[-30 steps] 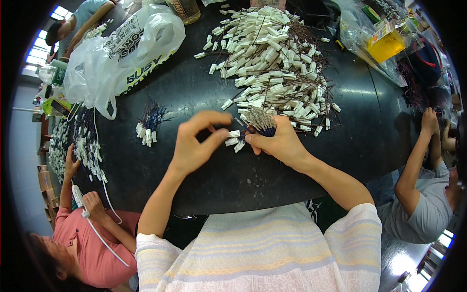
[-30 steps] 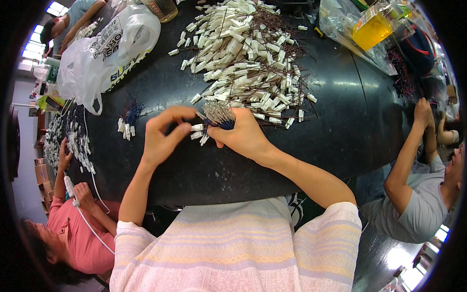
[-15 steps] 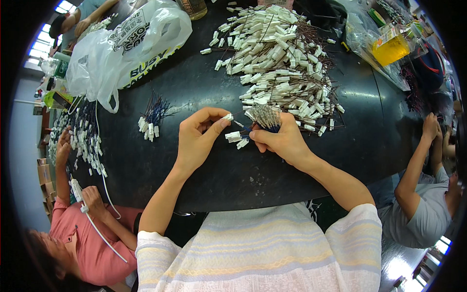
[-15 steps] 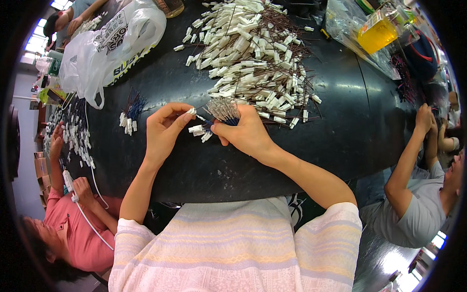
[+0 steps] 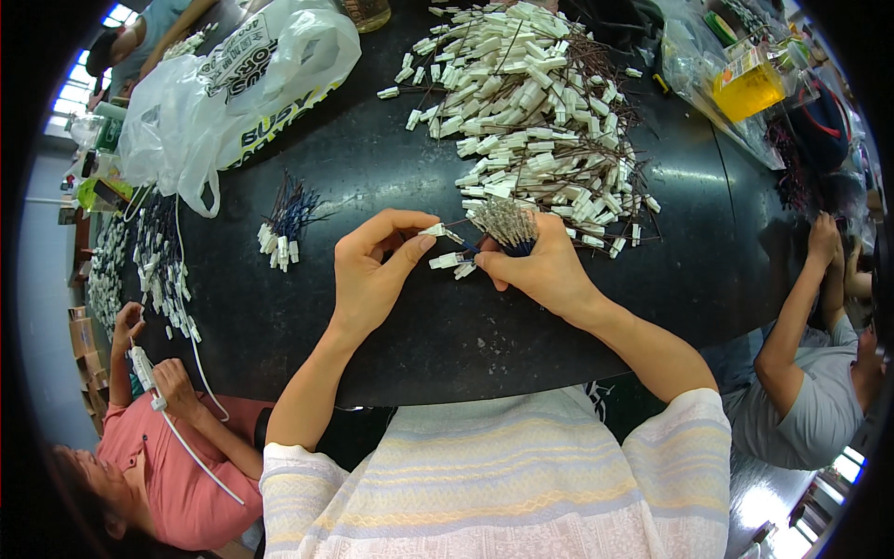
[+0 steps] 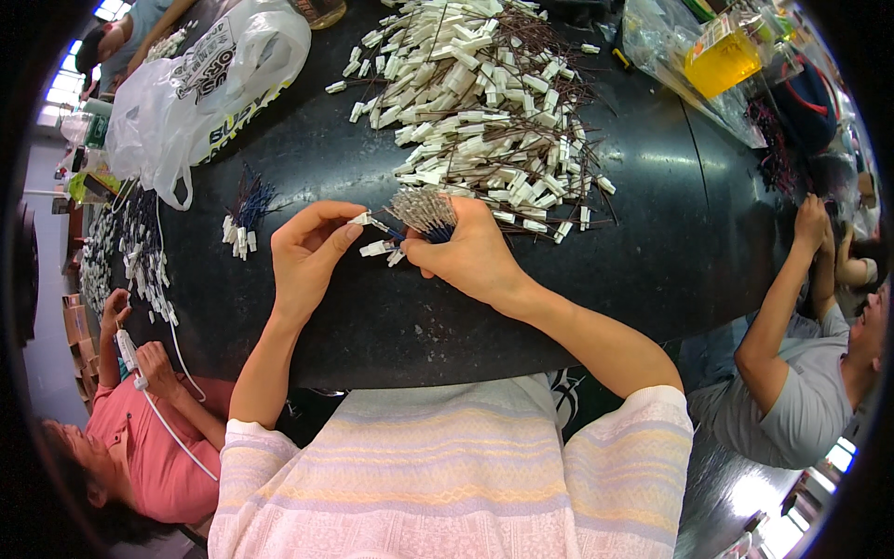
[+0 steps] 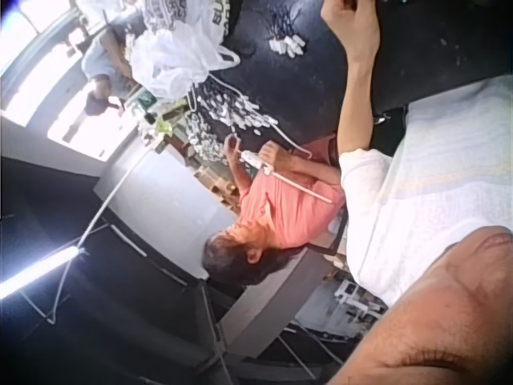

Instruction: The person assembles small white electrical connectors with black wires by hand at a workshop table.

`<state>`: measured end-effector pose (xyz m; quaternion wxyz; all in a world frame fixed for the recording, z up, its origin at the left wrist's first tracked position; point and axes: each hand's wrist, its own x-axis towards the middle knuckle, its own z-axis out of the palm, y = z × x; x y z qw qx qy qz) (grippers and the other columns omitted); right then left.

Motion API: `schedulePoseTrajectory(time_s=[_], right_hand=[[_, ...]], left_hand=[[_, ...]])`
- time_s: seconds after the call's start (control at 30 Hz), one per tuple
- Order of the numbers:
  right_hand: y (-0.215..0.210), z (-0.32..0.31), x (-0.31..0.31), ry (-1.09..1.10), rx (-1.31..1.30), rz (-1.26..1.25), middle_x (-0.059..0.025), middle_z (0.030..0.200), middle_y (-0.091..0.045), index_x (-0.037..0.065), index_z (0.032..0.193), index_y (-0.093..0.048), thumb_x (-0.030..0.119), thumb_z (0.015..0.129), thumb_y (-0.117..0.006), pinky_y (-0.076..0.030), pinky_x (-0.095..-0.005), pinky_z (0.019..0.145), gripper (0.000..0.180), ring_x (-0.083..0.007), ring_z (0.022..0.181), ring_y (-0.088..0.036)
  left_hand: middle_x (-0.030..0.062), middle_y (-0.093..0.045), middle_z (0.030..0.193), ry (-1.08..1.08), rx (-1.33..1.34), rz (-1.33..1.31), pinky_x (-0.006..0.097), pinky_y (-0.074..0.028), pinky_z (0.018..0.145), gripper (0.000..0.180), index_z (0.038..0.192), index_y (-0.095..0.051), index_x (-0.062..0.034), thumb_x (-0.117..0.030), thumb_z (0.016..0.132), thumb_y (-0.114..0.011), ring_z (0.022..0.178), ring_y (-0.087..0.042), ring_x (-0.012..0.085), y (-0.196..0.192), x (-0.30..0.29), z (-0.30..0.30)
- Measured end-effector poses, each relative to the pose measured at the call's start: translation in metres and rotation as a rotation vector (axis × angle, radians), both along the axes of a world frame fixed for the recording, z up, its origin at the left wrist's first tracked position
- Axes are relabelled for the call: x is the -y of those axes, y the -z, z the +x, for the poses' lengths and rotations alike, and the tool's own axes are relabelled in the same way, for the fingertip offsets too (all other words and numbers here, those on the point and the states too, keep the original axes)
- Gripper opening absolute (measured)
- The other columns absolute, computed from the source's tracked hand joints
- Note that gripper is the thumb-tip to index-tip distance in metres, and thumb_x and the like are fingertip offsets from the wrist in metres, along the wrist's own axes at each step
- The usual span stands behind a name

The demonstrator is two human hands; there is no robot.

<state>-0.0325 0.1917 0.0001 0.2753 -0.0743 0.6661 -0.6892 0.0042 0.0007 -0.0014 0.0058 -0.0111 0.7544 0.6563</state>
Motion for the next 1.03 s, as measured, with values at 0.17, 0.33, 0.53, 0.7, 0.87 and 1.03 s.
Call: schedulePoseTrajectory(time_s=[0.17, 0.33, 0.53, 0.7, 0.87, 1.03], right_hand=[[-0.003, -0.003, -0.001, -0.005, 0.028, -0.005, -0.0024, 0.062, -0.054, -0.001, 0.081, -0.055, 0.002, 0.073, -0.061, -0.037, -0.0206, 0.043, 0.011, -0.0064, 0.048, -0.048], [-0.001, -0.005, -0.003, 0.021, 0.152, -0.084, -0.0032, 0.054, -0.052, 0.001, 0.081, -0.055, 0.006, 0.076, -0.062, -0.025, -0.0187, 0.037, 0.01, -0.0034, 0.041, -0.039], [-0.004, -0.005, -0.004, 0.049, 0.171, -0.093, -0.0026, 0.053, -0.051, 0.001, 0.081, -0.055, 0.006, 0.075, -0.061, -0.022, -0.019, 0.036, 0.009, -0.0028, 0.04, -0.034], [-0.005, -0.002, -0.001, 0.038, 0.08, -0.083, -0.0012, 0.058, -0.052, 0.0, 0.081, -0.056, 0.006, 0.077, -0.06, -0.03, -0.0186, 0.04, 0.009, -0.0036, 0.046, -0.041], [0.015, -0.002, 0.003, 0.072, -0.138, -0.116, -0.0003, 0.062, -0.053, 0.0, 0.081, -0.057, 0.007, 0.078, -0.061, -0.033, -0.0183, 0.043, 0.009, -0.0035, 0.05, -0.044], [0.0, -0.005, -0.006, -0.057, 0.114, 0.008, -0.0014, 0.068, -0.058, 0.002, 0.09, -0.059, 0.009, 0.078, -0.061, -0.043, -0.0205, 0.059, 0.013, -0.0091, 0.062, -0.053]], left_hand=[[0.0004, -0.057, 0.076, -0.004, -0.14, -0.075, 0.018, -0.037, 0.059, 0.015, 0.091, -0.063, 0.0002, 0.002, 0.076, -0.063, 0.065, -0.048, 0.0042, 0.009, -0.002, -0.001], [0.0008, -0.056, 0.074, -0.017, -0.115, -0.09, 0.018, -0.037, 0.057, 0.015, 0.088, -0.064, 0.0002, 0.004, 0.074, -0.063, 0.063, -0.048, 0.0055, 0.008, -0.004, 0.002], [0.003, -0.059, 0.073, 0.027, -0.192, -0.131, 0.019, -0.037, 0.053, 0.016, 0.086, -0.065, -0.0004, 0.005, 0.071, -0.065, 0.061, -0.05, 0.0057, 0.009, -0.008, 0.001], [0.0038, -0.06, 0.071, 0.047, -0.24, -0.241, 0.019, -0.037, 0.05, 0.015, 0.084, -0.065, -0.0003, 0.005, 0.07, -0.066, 0.058, -0.052, 0.0067, 0.007, -0.012, 0.003], [0.0041, -0.06, 0.068, 0.075, -0.278, -0.264, 0.02, -0.036, 0.047, 0.015, 0.083, -0.066, -0.0007, 0.004, 0.069, -0.066, 0.054, -0.051, 0.0072, 0.008, -0.016, 0.004], [0.009, -0.065, 0.076, 0.126, -0.149, -0.45, 0.022, -0.046, 0.055, 0.016, 0.084, -0.067, -0.0044, 0.001, 0.069, -0.068, 0.064, -0.062, 0.0167, -0.006, -0.008, -0.001]])
